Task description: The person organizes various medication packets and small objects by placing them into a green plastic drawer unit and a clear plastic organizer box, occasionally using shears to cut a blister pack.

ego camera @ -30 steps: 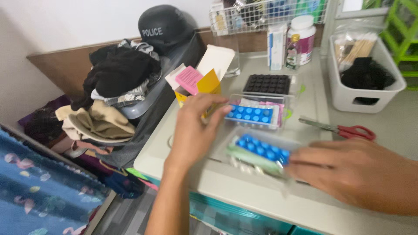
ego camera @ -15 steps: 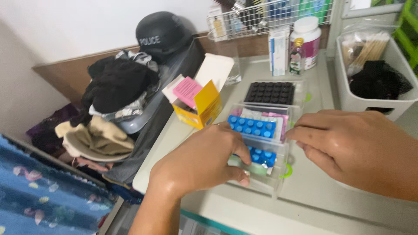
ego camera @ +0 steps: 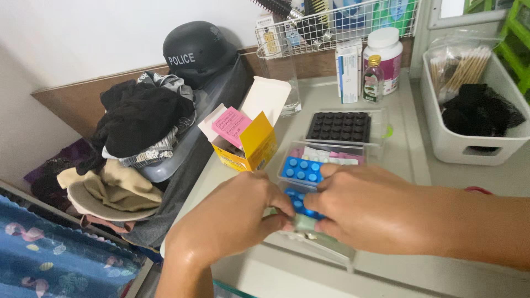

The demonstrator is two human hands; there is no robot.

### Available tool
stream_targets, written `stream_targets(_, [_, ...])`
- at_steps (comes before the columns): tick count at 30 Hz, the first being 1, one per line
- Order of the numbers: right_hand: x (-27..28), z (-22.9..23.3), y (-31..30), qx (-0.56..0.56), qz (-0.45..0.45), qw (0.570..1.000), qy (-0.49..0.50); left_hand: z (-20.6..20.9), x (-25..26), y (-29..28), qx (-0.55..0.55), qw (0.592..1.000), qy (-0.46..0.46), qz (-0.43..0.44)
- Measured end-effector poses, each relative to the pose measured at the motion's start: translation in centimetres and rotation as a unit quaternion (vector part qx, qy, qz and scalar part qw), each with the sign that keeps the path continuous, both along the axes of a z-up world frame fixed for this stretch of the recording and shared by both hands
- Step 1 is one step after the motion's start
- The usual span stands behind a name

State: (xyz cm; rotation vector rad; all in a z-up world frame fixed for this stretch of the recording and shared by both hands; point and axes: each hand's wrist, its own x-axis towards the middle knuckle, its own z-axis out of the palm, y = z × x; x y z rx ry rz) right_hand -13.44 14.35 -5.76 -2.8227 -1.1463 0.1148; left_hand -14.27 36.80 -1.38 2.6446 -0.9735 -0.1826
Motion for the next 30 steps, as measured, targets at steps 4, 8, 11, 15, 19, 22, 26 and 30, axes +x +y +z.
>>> stream_targets(4, [0.6,0.0,1.2,-0.054,0.045,0.996,-0.051,0.2,0.7,0.8,0.002,1.000,-0.020,-0.010])
stream_targets(8, [1.9,1.3,0.9,-0.074,-0.033,0.997,0.013,0.5,1.5,1.1,0.021,0.999,-0.022,-0.037])
stream_targets(11, [2.4,3.7,-0.6,0.014,-0.144,0.986,0.079,0.8,2.1,0.8,0.046,0.998,-0.012,-0.051])
stream_targets(15, [3.0,6.0,-1.5,0.087,-0.223,0.965,0.110,0.5,2.9,-0.5,0.092,0.991,0.007,-0.101])
stream_targets(19, [2.4,7.9,-1.9,-0.013,-0.294,0.949,0.115,-0.1,3.4,-0.9,0.071,0.990,0.001,-0.120])
stream_targets(22, [2.1,8.3,-1.8,-0.045,-0.301,0.945,0.122,-0.3,3.7,0.5,-0.022,0.990,-0.003,-0.136])
stream_targets(26, [2.3,8.2,-2.1,-0.062,-0.273,0.952,0.120,-0.3,4.9,1.8,-0.152,0.980,-0.020,-0.127])
stream_targets(30, [2.5,8.1,-1.7,-0.087,-0.275,0.945,0.153,-0.8,5.3,2.2,-0.183,0.982,0.037,-0.019])
